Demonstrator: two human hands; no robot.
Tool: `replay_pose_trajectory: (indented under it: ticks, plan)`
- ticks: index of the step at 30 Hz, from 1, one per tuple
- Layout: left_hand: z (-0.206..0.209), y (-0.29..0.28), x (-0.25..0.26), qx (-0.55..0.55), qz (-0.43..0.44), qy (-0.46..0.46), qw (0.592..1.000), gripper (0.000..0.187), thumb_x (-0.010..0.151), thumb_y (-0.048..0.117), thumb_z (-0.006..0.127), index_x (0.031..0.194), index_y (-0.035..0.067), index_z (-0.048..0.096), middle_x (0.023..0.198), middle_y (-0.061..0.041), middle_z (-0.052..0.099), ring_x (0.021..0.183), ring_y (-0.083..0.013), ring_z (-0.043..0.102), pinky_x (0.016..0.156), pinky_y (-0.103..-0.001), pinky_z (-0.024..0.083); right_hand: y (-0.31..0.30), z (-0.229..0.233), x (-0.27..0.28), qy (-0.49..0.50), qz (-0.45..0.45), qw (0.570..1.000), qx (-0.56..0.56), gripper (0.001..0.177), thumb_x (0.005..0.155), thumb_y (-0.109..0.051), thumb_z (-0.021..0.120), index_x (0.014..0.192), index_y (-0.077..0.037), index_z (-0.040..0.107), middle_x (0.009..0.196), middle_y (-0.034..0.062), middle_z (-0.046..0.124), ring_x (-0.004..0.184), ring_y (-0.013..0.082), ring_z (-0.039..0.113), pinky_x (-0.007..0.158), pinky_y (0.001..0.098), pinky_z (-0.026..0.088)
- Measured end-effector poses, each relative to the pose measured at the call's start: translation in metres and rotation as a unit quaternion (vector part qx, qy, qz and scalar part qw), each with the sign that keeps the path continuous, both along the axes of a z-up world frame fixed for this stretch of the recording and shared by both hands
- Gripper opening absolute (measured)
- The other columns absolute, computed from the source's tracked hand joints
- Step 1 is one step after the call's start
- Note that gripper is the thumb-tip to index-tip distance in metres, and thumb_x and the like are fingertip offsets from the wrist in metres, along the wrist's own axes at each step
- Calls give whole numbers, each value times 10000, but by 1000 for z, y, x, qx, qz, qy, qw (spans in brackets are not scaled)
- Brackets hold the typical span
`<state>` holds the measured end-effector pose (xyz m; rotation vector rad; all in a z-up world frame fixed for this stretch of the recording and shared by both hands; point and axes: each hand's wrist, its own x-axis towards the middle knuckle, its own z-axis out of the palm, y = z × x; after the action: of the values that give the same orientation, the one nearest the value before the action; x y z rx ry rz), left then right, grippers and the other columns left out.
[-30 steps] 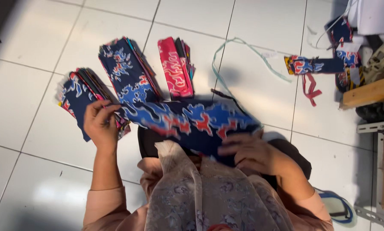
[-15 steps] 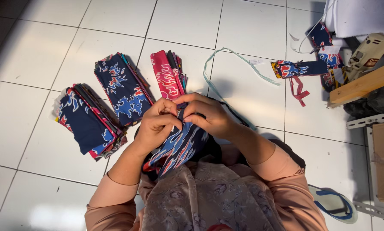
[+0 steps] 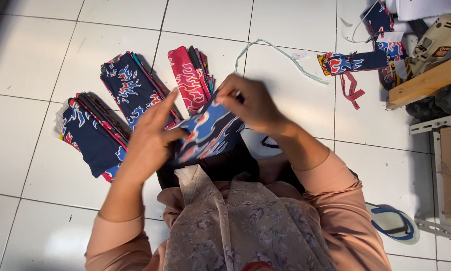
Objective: The person sits on the floor and folds multiple pieces of patterned fabric by hand. They smooth each piece, fold it into a compact rectangle, and place it into a growing stack. The process is repeated for several different fabric patterns.
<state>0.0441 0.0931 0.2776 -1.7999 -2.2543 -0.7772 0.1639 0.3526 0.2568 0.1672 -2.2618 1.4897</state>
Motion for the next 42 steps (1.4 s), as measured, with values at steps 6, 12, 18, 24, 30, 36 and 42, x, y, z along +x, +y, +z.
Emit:
replay_pose_trajectory:
  ticks: [6, 12, 18, 24, 30, 36, 42]
  plan:
    - [15, -32, -16, -42, 63, 41, 996, 296, 601, -29, 658, 859, 56, 777, 1438, -162, 610, 1345, -392, 534, 1049, -490, 459, 35, -24, -21, 42, -11, 994, -103, 84, 1010, 17, 678, 987, -1, 599, 942, 47, 676, 880, 65, 650, 795, 229, 535]
    - [-11, -25, -36, 71, 237, -40, 968, 162, 967, 25, 813, 1041, 9, 670, 1061, -108, 731, 923, -338, 710, 799, -403, 558, 15, -35, -57, 17, -22, 989, -145, 129, 983, 44, 679, 1077, -6, 607, 938, 45, 664, 800, 45, 610, 700, 211, 492]
    - [-30, -89, -3, 130, 18, -168, 977, 391, 800, -33, 663, 1179, 32, 596, 1045, -97, 711, 934, -255, 713, 875, -339, 567, -2, -84, 1, 85, 34, 995, 31, 153, 897, 87, 657, 1009, -14, 676, 962, 74, 684, 867, 151, 641, 789, 295, 515]
    - [-113, -95, 45, -176, 27, -425, 887, 375, 777, 56, 729, 1147, 112, 718, 1068, -85, 726, 889, -221, 772, 779, -318, 611, -25, -212, 48, -76, 90, 993, 18, 217, 778, 139, 567, 814, -54, 661, 932, 42, 696, 878, 145, 698, 808, 289, 574]
    - [-184, -102, -20, -1, 217, -265, 940, 225, 968, 233, 720, 1126, 75, 750, 1098, -109, 757, 1023, -283, 732, 882, -385, 554, -41, -327, 83, -454, -82, 795, -394, 150, 963, -224, 563, 928, -108, 651, 867, -13, 674, 762, 171, 689, 692, 304, 533]
    - [-262, -21, -124, -307, 205, -349, 861, 624, 943, 553, 745, 1260, 22, 661, 1215, -214, 663, 1139, -375, 617, 968, -423, 470, -80, -362, 97, -517, 0, 846, -133, 462, 1031, -412, 633, 902, 20, 734, 737, 4, 663, 742, 107, 611, 692, 262, 468]
    - [-292, -16, -149, -371, 188, -354, 838, 596, 790, 460, 836, 1201, 47, 710, 1151, -168, 739, 1119, -337, 691, 973, -397, 519, -81, -336, 94, -401, -7, 751, -525, 297, 970, -244, 688, 1115, 10, 635, 940, 23, 693, 818, 134, 660, 734, 301, 535]
